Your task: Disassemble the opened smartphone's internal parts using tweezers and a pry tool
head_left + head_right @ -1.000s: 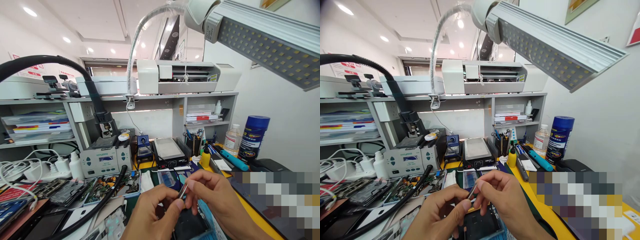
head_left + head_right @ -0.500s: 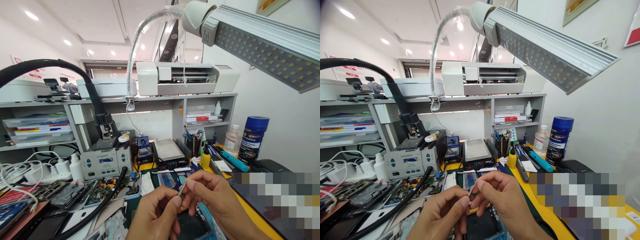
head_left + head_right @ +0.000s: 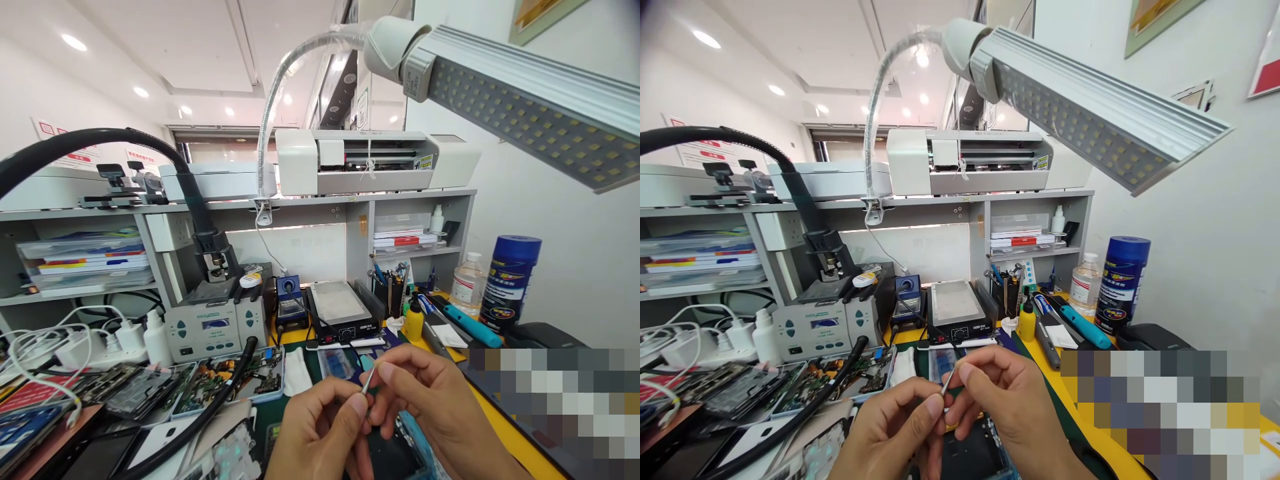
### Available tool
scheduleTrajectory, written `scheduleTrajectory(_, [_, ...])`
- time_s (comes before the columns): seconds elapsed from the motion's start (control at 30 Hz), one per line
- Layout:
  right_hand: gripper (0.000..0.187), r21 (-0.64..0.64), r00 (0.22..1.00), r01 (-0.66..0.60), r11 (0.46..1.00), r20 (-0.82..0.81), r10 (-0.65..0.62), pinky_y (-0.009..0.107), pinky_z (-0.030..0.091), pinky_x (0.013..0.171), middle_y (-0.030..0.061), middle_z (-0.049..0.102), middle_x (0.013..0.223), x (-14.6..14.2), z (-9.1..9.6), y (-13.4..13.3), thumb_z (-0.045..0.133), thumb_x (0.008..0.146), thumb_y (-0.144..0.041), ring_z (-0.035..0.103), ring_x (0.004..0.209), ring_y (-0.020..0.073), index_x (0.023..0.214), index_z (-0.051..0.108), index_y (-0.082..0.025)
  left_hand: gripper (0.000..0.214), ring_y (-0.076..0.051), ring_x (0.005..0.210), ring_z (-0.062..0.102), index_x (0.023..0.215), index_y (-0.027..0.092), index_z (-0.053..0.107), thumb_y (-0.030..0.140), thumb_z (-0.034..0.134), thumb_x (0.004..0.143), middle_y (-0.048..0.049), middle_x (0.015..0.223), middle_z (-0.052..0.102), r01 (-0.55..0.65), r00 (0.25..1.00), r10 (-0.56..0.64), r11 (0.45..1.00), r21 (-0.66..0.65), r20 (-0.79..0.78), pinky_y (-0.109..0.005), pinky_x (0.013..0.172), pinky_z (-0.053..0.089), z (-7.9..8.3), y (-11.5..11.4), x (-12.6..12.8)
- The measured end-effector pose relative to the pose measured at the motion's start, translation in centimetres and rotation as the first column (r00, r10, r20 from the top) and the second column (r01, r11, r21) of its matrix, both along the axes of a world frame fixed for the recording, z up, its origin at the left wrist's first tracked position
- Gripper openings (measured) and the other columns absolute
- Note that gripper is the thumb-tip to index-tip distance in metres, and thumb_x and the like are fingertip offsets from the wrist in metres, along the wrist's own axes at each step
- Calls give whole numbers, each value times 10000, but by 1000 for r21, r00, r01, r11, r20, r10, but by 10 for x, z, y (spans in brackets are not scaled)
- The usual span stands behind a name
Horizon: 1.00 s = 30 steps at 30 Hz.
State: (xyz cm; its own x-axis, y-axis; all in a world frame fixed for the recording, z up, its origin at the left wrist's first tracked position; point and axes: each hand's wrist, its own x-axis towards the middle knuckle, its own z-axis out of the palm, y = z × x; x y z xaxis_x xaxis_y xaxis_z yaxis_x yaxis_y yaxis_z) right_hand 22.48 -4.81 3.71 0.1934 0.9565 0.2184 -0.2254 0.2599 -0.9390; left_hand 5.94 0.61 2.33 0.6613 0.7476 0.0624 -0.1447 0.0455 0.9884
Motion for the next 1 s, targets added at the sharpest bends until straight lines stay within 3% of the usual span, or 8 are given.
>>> scheduleTrajectory(0.6, [312, -10, 999, 48, 999, 18, -48, 198, 578, 501, 55, 789, 590, -3, 1, 2, 854, 871, -451, 732, 522, 149, 834, 788, -149, 699, -96, 413, 542, 962, 142, 750, 820, 702, 799, 4, 524, 618, -58, 998, 59, 997, 53, -3, -189, 456, 449, -9, -2, 3])
scheduleTrajectory(1.0, [333, -12, 998, 50, 999, 25, -49, 204, 581, 509, 57, 791, 595, -4, 0, 3, 852, 867, -470, 729, 521, 148, 841, 788, -144, 645, -98, 412, 559, 900, 158, 719, 798, 703, 820, -4, 528, 634, -81, 997, 81, 995, 55, 4, -181, 453, 454, -9, -3, 4])
